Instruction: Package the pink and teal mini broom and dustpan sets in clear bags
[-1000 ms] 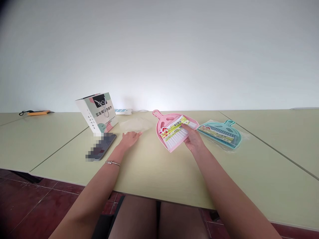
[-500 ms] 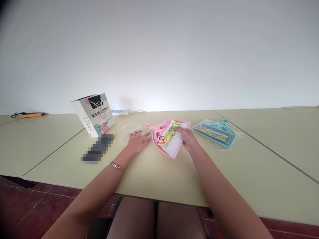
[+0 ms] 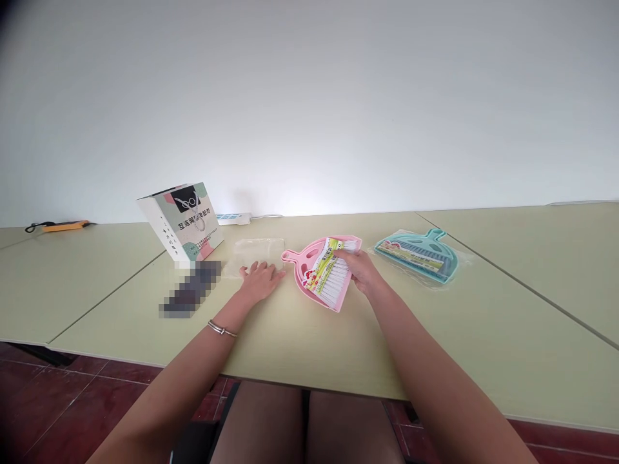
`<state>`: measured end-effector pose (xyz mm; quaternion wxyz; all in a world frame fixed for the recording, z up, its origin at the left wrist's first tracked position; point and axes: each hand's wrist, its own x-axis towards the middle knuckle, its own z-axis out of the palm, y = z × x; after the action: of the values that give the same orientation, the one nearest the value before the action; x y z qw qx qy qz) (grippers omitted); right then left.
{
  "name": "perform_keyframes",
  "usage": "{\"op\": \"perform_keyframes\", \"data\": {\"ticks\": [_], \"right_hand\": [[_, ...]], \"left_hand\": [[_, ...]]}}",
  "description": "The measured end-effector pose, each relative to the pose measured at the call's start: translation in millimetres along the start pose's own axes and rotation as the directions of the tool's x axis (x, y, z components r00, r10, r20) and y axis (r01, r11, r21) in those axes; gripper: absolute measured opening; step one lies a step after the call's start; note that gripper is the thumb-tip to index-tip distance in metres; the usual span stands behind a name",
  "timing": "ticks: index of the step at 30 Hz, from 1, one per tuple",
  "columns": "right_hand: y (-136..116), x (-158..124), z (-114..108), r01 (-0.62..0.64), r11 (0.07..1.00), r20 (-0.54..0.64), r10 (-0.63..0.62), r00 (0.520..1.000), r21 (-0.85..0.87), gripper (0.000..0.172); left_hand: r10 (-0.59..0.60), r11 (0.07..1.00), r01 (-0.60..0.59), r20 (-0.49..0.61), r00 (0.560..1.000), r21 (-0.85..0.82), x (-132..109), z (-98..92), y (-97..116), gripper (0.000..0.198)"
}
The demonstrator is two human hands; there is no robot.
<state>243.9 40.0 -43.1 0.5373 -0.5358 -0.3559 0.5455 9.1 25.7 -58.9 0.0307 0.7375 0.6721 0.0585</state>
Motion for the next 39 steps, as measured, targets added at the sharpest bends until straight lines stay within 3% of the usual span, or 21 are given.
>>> {"op": "perform_keyframes", "data": {"ticks": [6, 14, 19, 26, 31, 34, 39], "right_hand": [[6.5, -0.4, 6.9, 0.010, 0.999, 0.016, -0.011, 1.000, 0.036, 0.017], [9.6, -0.7, 13.2, -0.017, 0.972, 0.026, 0.011, 1.000, 0.235, 0.019], [16.2, -3.0, 22.0, -0.035, 0.946, -0.013, 0.041, 0.999, 0.322, 0.015], [24.0, -12.4, 33.0, -0.041, 0.938, 0.067, 0.019, 0.998, 0.344, 0.015], [21.4, -10.1, 35.0, 0.002, 0.858, -0.071, 0.040, 0.997, 0.513, 0.011], [19.0, -11.8, 35.1, 0.009, 0.828, -0.104, 0.060, 0.993, 0.560, 0.012], [17.1, -23.7, 37.5, 0.050, 0.867, 0.030, -0.075, 0.997, 0.496, 0.013]], "left_hand": [[0.115, 0.990, -0.122, -0.092, 0.989, -0.072, -3.2, -1.0, 3.1, 0.049], [0.351, 0.914, -0.379, -0.192, 0.917, -0.142, -12.5, -8.9, 13.7, 0.051], [0.417, 0.875, -0.455, -0.218, 0.883, -0.167, -15.4, -12.4, 15.4, 0.051], [0.465, 0.832, -0.517, -0.256, 0.848, -0.201, -19.2, -17.6, 17.5, 0.050], [0.431, 0.839, -0.501, -0.302, 0.850, -0.213, -22.0, -22.0, 18.5, 0.047], [0.447, 0.813, -0.534, -0.339, 0.828, -0.231, -23.4, -22.6, 19.1, 0.045], [0.539, 0.723, -0.642, -0.372, 0.756, -0.256, -26.2, -23.7, 19.7, 0.043]]}}
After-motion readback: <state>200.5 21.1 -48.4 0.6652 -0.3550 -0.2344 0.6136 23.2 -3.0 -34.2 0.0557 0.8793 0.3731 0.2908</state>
